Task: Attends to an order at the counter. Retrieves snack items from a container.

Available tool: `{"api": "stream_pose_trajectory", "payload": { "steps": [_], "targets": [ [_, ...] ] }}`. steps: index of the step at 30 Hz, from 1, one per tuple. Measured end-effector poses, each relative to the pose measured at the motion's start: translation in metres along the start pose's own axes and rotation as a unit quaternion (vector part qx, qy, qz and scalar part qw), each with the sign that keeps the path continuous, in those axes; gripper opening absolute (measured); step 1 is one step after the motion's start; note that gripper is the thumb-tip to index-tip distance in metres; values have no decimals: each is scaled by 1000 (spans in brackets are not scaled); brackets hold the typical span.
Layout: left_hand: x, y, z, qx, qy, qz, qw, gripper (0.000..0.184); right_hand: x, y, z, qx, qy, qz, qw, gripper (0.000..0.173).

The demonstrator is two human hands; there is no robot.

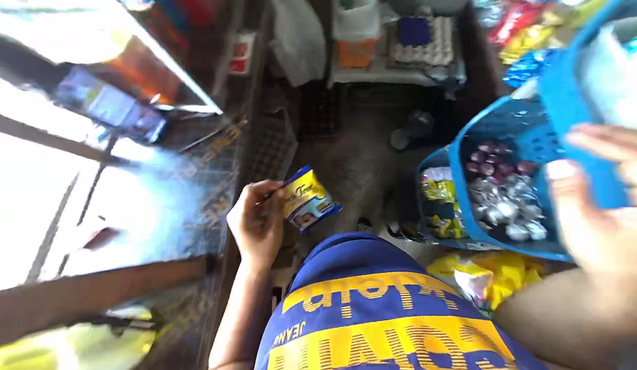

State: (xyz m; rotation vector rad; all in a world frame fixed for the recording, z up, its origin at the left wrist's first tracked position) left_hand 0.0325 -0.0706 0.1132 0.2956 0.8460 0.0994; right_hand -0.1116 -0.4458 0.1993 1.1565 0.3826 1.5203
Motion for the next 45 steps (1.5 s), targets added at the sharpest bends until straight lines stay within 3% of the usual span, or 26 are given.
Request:
{"api": "stream_pose_trajectory", "payload": {
  "steps": [2, 5, 7, 9, 13, 17, 21, 24, 26, 30, 34, 37, 41, 45],
  "targets": [
    [-3, 10, -3, -20, 17, -15, 1000, 13, 47, -70, 0, 99, 71, 142, 982, 44],
    [-6, 27, -16, -51, 29, -41, 997, 12, 106, -186, -28, 303, 83, 377, 871, 60],
    [-1, 36, -26, -67, 42, -53, 995, 14, 139, -230, -47, 389, 38, 500, 773, 46],
    [4, 47, -39, -107, 68, -38, 991, 17, 159, -252, -54, 431, -3, 534, 727, 25],
    [17, 70, -66, -171, 86, 105, 976, 47, 176, -288, -28, 457, 9, 486, 745, 33],
    [27, 70, -79, -173, 58, 279, 943, 43, 205, -335, 6, 477, 29, 441, 760, 29],
    [46, 56, -75, -146, 73, 296, 941, 28, 252, -391, 27, 561, 65, 434, 702, 26],
    [55, 56, -60, -114, 82, 285, 948, 19, 287, -428, 32, 622, 96, 419, 654, 39],
    [62, 57, -54, -119, 94, 289, 945, 18, 304, -443, 33, 602, 191, 404, 661, 44],
    [68, 56, -55, -142, 134, 290, 937, 20, 322, -451, 24, 532, 352, 406, 655, 28],
    [67, 61, -73, -226, 171, 313, 906, 19, 351, -455, 13, 470, 515, 359, 620, 23],
    [59, 60, -84, -263, 193, 344, 881, 20, 380, -471, 4, 431, 611, 323, 580, 31],
    [43, 55, -109, -303, 227, 366, 850, 18, 404, -484, -9, 419, 632, 330, 562, 34],
    [18, 50, -157, -364, 255, 265, 856, 17, 406, -472, 1, 421, 595, 422, 539, 25]
  ]
}}
Point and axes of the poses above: each hand's wrist, its own z-axis towards the middle knuckle, its own y-axis out of the back of the hand, x = y × z, the point moved 7 cm from there along z, towards the middle knuckle, and after that the axes turned 4 degrees about -y, right-handed, at the moved point
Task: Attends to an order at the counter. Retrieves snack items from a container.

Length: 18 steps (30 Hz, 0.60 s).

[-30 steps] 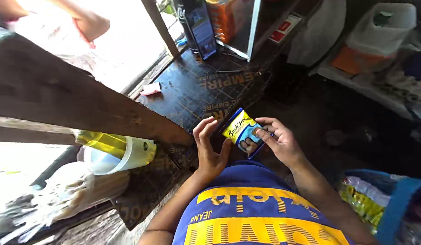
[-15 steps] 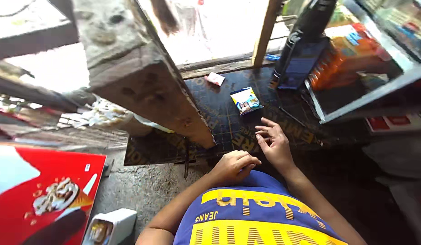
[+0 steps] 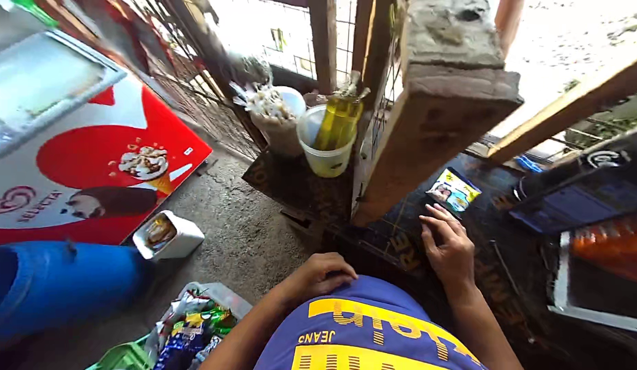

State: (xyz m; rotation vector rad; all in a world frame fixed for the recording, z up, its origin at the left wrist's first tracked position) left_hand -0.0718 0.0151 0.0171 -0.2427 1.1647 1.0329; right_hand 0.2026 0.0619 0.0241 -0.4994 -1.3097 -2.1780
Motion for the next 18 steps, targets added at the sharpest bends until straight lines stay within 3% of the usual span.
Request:
{"api": "stream_pose_trajectory", "payload": {
  "steps": [3, 5, 8, 11, 13, 16, 18],
  "targets": [
    [3, 63, -17, -12, 69, 5, 998, 26, -1, 7, 1, -37, 0, 12, 999, 25],
    [-3, 129, -18, -88, 78, 87, 989, 32, 0, 9, 6, -57, -4, 5, 998, 25],
    [-19, 230, -14, -334, 66, 163, 926, 31, -2, 11, 9, -72, -18, -4, 997, 26],
    [-24, 292, 1, -552, -1, 95, 828, 17, -6, 12, 9, -75, -34, -20, 996, 28],
    [-11, 306, 18, -572, 3, 54, 819, 22, -6, 14, 7, -85, -48, -53, 994, 28],
    [12, 306, 43, -501, 46, 48, 863, 19, -5, 20, 6, -114, -72, -105, 985, 29],
    [17, 311, 57, -474, 23, 97, 875, 16, -5, 24, 5, -138, -82, -130, 978, 29]
  ]
}}
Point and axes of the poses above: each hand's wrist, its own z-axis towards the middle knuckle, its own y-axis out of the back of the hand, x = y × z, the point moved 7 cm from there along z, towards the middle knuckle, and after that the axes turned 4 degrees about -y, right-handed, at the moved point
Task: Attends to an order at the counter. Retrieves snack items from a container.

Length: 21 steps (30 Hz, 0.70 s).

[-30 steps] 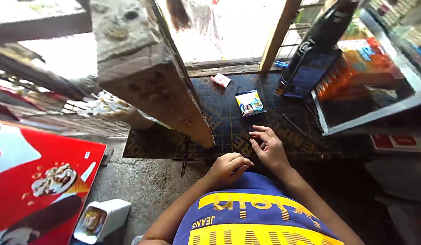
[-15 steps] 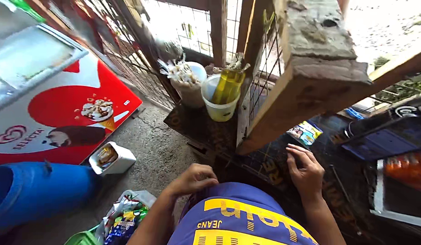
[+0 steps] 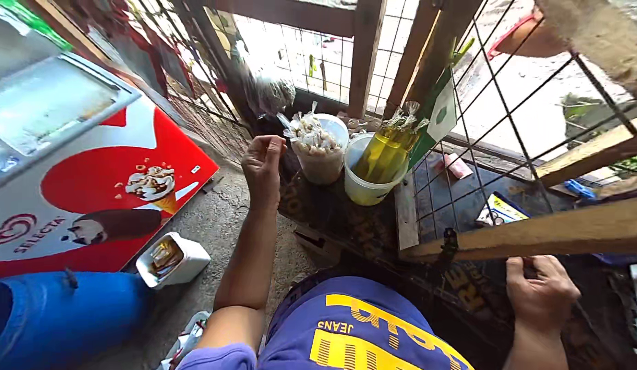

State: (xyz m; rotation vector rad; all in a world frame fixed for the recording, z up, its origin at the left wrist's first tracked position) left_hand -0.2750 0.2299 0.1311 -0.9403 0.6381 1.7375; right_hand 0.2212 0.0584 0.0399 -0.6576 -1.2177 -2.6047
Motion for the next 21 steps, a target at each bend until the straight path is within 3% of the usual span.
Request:
{"api": "stream_pose_trajectory", "payload": {
  "steps": [5, 9, 11, 13, 15, 16, 19, 21],
  "targets": [
    [-32, -14, 72, 102, -134, 177, 970, 30, -4, 4, 0, -26, -21, -40, 999, 27],
    [-17, -45, 123, 256, -69, 272, 925, 28, -5, 4, 0, -21, -29, -48, 998, 28],
    [-22, -50, 121, 246, -91, 299, 917, 27, -4, 5, 1, -24, -29, -57, 998, 28],
    [-56, -33, 92, 138, -215, 264, 930, 29, 3, 3, 5, -29, -14, -64, 997, 28],
    [-85, -15, 30, 39, -338, 156, 927, 25, 7, 2, 2, -23, -8, -76, 997, 29],
    [-89, -13, -6, 37, -374, 122, 919, 23, 7, 0, 0, -21, -15, -80, 996, 31],
    [-81, -35, -86, 139, -463, 120, 867, 22, 6, -4, -3, -19, -6, -79, 997, 30],
    [-61, -37, -96, 171, -435, 107, 878, 23, 12, -13, 8, 4, 42, -66, 997, 26]
  ]
}}
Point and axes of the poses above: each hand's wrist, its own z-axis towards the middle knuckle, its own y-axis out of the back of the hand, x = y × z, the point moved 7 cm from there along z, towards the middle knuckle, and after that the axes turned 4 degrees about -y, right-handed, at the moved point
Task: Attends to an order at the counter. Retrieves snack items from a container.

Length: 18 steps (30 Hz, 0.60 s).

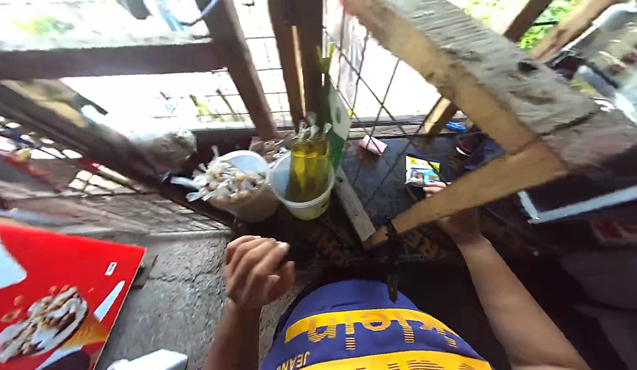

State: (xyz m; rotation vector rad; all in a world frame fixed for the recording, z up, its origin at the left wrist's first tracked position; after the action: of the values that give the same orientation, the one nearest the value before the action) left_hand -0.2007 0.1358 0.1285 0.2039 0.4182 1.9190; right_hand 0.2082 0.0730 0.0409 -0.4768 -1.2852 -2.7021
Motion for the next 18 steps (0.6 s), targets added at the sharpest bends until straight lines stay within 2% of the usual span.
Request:
{"api": "stream_pose_trajectory", "payload": {
  "steps": [2, 4, 7, 8, 9, 10, 14, 16, 18],
  "targets": [
    [18, 4, -18, -15, 103, -41, 994, 15, 7, -15, 23, 49, 28, 11, 998, 23],
    [21, 8, -33, -16, 182, -60, 981, 16, 6, -42, 49, 101, 33, 22, 994, 25],
    [-2, 1, -54, 11, 224, -69, 972, 19, 21, -76, 85, 120, 59, -8, 991, 31],
    [-15, -5, -58, 20, 219, -76, 973, 19, 39, -77, 101, 286, -14, -50, 957, 35],
    [-29, -12, -61, 29, 207, -83, 974, 19, 44, -84, 110, 350, -55, -65, 933, 37],
    [-44, -20, -63, 39, 187, -88, 978, 19, 33, -97, 111, 255, -17, -32, 966, 35],
    [-102, -49, -66, 85, 119, -88, 985, 18, 19, -108, 119, 279, 40, 3, 959, 34],
    [-125, -60, -68, 108, 116, -76, 984, 17, 20, -90, 119, 230, 79, 69, 968, 29],
    [-145, -66, -72, 117, 132, -60, 982, 18, 22, -56, 122, 152, 87, 187, 967, 27]
  ]
}}
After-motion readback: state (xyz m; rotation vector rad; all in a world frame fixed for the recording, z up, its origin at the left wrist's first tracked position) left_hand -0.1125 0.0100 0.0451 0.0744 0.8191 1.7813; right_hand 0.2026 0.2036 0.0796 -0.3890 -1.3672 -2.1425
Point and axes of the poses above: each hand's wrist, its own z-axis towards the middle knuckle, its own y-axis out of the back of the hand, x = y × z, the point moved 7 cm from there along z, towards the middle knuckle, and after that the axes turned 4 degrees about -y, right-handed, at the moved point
